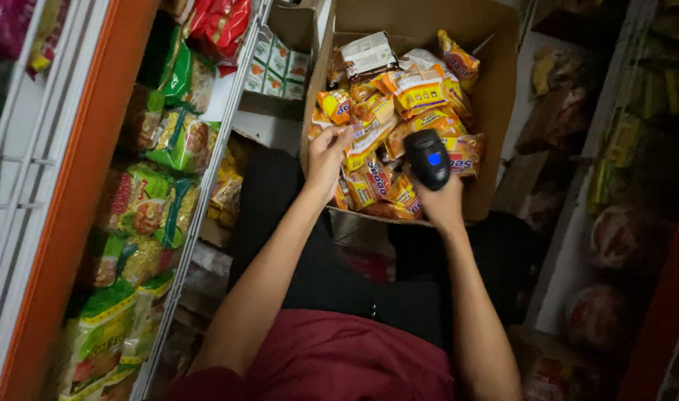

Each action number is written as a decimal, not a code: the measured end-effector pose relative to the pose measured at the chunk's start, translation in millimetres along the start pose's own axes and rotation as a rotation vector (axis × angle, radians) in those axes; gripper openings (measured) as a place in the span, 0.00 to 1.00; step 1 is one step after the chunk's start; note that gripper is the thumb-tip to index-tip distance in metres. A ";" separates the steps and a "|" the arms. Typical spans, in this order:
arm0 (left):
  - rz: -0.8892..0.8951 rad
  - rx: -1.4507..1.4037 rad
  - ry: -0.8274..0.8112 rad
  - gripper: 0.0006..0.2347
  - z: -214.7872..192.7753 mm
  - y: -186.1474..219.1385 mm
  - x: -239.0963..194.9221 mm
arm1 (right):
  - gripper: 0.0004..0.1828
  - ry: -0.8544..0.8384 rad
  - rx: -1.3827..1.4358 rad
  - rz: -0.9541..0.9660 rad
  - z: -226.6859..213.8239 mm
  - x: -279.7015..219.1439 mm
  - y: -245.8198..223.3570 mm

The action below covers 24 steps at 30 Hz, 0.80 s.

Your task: The person holds a barcode scanner device and handles instant noodle packages from a shelf and a box on the floor, scanning individual packages one at a time and placing some back onto shelves.

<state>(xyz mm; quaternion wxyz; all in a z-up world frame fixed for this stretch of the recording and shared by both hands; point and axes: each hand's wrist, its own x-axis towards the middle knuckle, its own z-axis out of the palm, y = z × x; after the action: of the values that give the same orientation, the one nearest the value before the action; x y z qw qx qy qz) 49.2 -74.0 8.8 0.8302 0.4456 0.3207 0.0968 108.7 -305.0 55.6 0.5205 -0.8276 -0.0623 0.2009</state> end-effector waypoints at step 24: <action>0.652 0.931 -0.340 0.04 63.4 58.0 -12.3 | 0.23 -0.142 1.240 0.799 -3.5 17.7 -5.6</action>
<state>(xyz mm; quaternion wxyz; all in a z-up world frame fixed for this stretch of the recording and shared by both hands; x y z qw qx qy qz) 86.1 -88.5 86.0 0.5147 0.8476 0.0387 0.1233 126.9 -299.9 57.2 0.7742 -0.3264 0.3350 0.4264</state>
